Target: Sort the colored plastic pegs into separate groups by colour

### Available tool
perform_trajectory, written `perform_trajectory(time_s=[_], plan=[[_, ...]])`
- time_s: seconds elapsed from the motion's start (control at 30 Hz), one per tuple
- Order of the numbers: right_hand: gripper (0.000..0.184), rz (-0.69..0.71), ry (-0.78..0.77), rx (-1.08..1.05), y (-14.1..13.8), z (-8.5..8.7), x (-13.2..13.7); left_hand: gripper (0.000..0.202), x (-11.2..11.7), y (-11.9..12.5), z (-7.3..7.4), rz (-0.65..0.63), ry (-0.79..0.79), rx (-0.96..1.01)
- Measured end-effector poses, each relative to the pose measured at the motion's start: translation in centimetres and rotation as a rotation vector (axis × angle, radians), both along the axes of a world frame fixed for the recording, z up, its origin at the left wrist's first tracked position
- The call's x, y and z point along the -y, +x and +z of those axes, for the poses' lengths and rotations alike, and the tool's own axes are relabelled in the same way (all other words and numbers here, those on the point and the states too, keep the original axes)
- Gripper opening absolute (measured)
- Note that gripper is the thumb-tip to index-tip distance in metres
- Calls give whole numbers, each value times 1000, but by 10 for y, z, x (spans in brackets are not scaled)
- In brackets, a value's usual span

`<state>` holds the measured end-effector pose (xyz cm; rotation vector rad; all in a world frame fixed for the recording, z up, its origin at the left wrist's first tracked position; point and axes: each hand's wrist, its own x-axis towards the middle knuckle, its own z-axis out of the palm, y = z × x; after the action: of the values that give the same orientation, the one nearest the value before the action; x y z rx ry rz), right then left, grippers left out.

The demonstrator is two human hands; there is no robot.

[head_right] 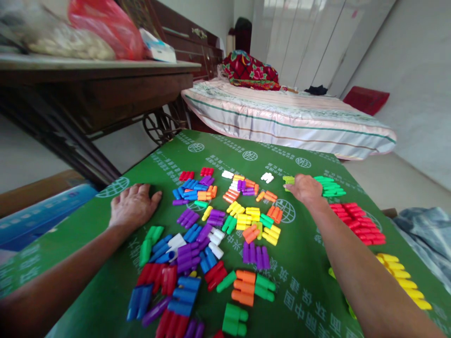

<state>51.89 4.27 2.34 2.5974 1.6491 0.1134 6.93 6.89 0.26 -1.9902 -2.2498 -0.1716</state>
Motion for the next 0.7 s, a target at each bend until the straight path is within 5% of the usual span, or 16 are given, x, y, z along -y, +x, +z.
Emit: perform_trajectory(time_s=[0.2,0.43,0.57,0.7], plan=[[48,-86,82,-81,10,21,12,57,0,0,0,-4,2,10],[41,-165,344,-450,12,45,44,57,1,1,1,-8,8,41],[38,12,360,-642,-36,38,87,55,4,4,0,-11,24,38],[31,437,137,-821,-103,32,139,54,5,4,-5,-10,45,31]])
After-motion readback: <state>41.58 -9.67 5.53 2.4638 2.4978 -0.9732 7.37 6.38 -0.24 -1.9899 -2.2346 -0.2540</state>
